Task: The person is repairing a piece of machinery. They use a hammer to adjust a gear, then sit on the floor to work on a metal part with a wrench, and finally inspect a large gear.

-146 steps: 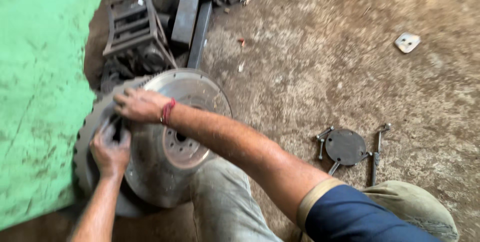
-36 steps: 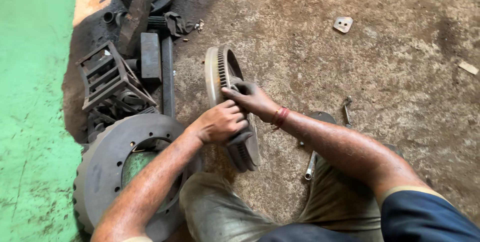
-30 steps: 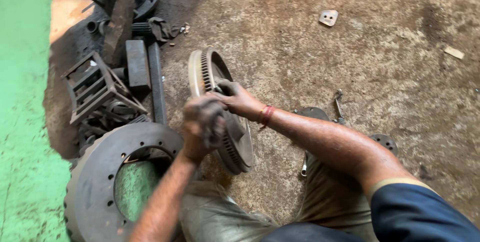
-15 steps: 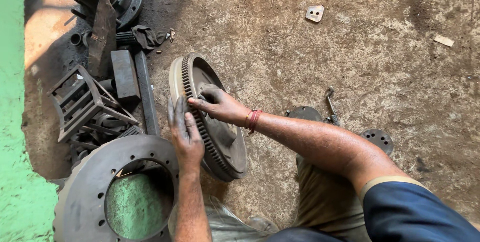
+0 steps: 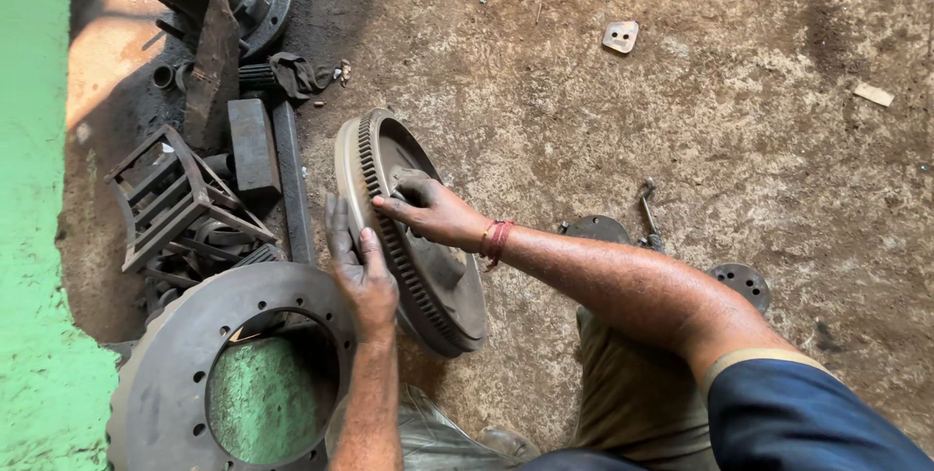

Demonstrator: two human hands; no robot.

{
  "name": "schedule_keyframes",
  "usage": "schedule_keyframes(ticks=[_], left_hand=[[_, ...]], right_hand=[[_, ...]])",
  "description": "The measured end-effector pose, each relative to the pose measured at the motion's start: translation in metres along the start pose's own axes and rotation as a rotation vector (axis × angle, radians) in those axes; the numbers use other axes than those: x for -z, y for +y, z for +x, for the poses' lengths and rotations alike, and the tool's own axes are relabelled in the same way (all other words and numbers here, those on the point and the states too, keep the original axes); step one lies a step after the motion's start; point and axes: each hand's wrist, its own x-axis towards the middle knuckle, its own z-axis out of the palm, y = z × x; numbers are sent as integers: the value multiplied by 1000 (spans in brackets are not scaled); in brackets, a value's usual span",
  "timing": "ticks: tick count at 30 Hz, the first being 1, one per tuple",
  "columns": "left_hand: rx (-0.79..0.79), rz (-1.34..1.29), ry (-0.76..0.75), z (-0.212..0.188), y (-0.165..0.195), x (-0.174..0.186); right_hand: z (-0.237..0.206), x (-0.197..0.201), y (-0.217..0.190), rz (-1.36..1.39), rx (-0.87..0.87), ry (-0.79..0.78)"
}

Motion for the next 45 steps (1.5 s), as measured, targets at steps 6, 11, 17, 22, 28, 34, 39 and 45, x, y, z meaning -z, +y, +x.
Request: schedule_keyframes(ticks=[6, 11, 17, 22, 28, 34, 39, 45], left_hand=[[51, 219, 56, -11, 13, -16], [-3, 295, 53, -18, 33, -23], [20, 267, 41, -22, 40, -24], [39, 192, 49, -20, 31, -23], [42, 196, 58, -21, 30, -22], [36, 216, 69, -21, 33, -23], [29, 205, 70, -21, 36, -23], [1, 212, 74, -22, 29, -21]], right_hand=[[1, -2, 1, 42, -43, -22], [4, 2, 10, -26, -24, -37], [1, 3, 11, -27, 31, -53], [-1, 5, 5, -56, 6, -53], [-1, 4, 3, -57, 56, -40], [-2, 4, 6, -15, 8, -57], [-2, 3, 6, 3, 51, -48], [-2, 4, 5, -82, 55, -36]])
